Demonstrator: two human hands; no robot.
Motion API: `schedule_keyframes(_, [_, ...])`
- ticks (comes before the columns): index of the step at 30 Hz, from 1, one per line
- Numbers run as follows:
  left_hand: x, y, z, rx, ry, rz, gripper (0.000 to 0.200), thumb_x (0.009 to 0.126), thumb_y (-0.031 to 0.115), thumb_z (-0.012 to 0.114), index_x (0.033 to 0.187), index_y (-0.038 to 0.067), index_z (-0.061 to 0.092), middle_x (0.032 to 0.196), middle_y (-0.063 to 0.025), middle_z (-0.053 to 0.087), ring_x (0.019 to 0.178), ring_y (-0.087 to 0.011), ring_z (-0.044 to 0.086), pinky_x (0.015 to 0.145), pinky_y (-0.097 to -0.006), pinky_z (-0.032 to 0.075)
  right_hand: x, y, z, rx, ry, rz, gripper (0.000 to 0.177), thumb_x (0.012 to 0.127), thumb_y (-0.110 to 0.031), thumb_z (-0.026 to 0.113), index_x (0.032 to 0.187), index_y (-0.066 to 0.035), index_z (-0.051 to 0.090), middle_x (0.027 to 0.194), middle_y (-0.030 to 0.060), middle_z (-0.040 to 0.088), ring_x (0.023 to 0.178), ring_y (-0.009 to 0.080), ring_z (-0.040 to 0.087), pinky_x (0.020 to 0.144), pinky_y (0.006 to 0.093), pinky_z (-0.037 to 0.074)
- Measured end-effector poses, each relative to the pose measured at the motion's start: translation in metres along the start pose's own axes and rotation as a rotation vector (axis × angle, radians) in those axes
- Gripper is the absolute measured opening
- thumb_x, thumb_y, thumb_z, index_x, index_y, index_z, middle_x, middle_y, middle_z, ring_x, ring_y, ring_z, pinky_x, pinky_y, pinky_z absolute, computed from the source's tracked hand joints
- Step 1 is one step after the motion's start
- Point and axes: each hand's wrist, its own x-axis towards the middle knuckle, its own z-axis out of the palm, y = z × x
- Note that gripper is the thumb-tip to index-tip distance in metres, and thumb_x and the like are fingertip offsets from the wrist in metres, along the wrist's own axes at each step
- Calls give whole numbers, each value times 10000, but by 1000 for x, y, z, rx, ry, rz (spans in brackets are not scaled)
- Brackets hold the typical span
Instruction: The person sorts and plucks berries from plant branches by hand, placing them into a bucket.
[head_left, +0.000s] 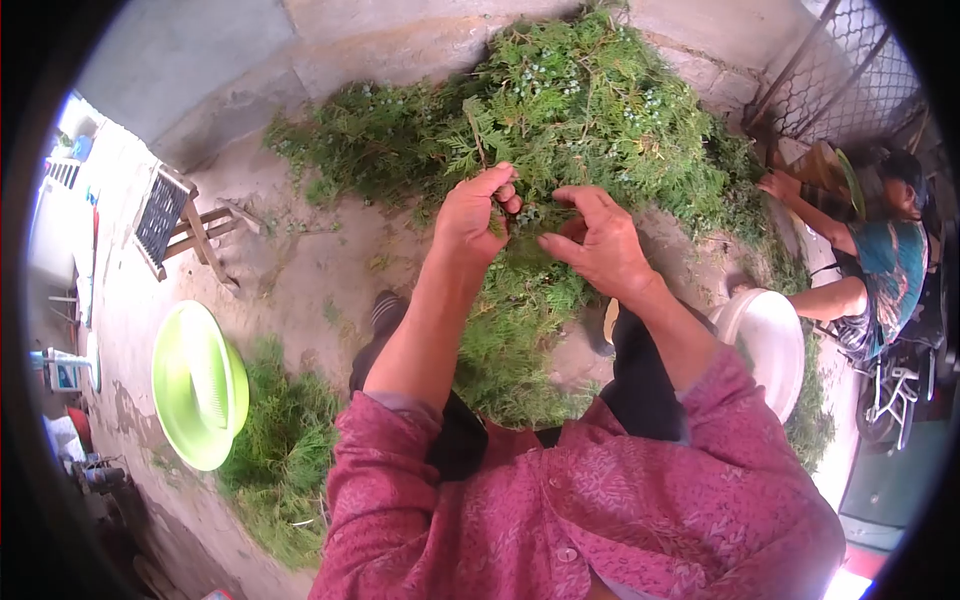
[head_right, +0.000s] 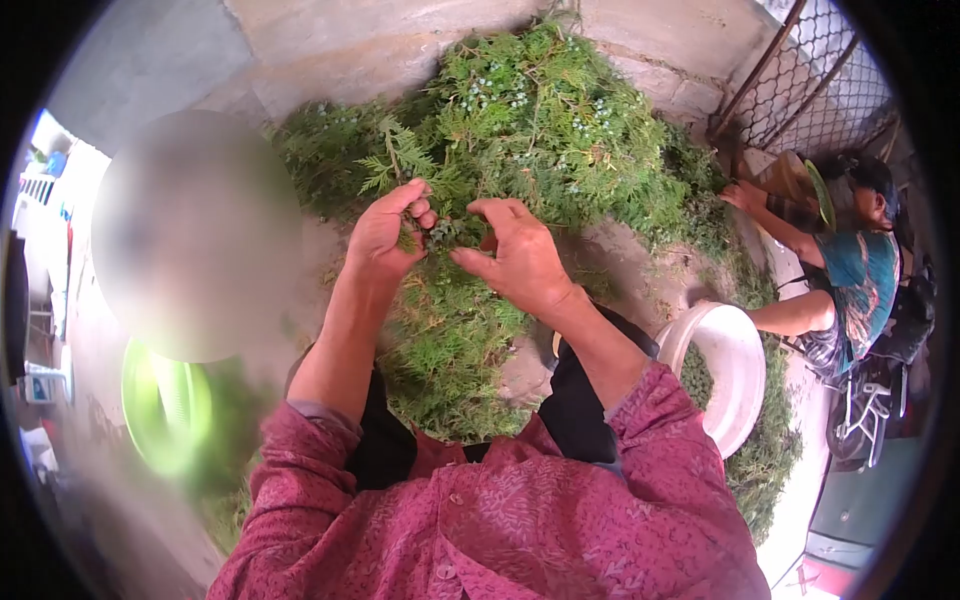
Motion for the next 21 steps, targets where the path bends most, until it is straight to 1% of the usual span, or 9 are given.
schedule_keyframes(3, [1,-2,1,-5,28,23,123,807,198,599,794,78,572,604,23,469,580,-121,455,552,-275,303,7,-1,11,31,-1,39,470,660,-221,745,1034,-40,527,913,131,553,633,172,601,582,283,492])
schedule_keyframes(5, [2,-7,0,-17,36,28,124,805,190,601,792,69,573,608,16,473,583,-126,458,553,-276,313,8,-3,15,38,5,73,472,654,-227,749,1032,-50,527,916,127,554,653,179,601,593,291,489])
schedule_keyframes(7, [3,-10,3,85,8,47,122,835,218,573,847,105,531,647,39,467,623,-107,458,566,-252,328,9,-2,18,43,22,105,475,649,-232,753,1029,-60,527,919,123,554,673,186,601,605,300,487])
schedule_keyframes(9, [5,-14,4,89,9,54,127,837,222,571,852,102,531,653,35,470,626,-110,459,569,-254,329,8,4,20,-90,98,-9,498,630,-241,767,1028,-66,524,893,116,557,712,203,585,638,307,479])
schedule_keyframes(10, [5,-16,4,85,11,67,132,839,225,570,857,100,531,660,31,473,630,-113,460,571,-256,330,8,6,19,-89,102,-3,498,630,-241,767,1028,-66,524,893,116,557,712,203,585,638,307,479])
schedule_keyframes(14, [8,-19,7,99,59,81,137,847,220,564,863,87,530,663,24,476,632,-118,462,570,-257,343,7,8,12,62,22,75,498,638,-267,758,1027,-65,521,883,130,565,748,250,581,667,335,473])
schedule_keyframes(16, [13,-23,6,22,69,96,167,811,209,609,817,46,573,630,1,489,609,-132,469,570,-281,330,5,9,12,138,-10,127,495,644,-275,752,1026,-63,519,887,138,567,742,266,583,665,344,473])
schedule_keyframes(19, [15,-26,7,79,59,73,162,812,220,607,836,64,575,643,12,500,627,-123,474,569,-285,321,7,15,13,74,49,60,474,650,-268,743,1015,-59,523,867,138,570,718,264,582,656,343,470])
schedule_keyframes(21, [18,-29,6,52,36,56,162,813,229,607,845,74,577,659,14,512,636,-121,477,573,-285,322,8,23,16,4,107,-11,397,656,-151,733,990,-31,555,847,75,598,705,155,567,660,272,467])
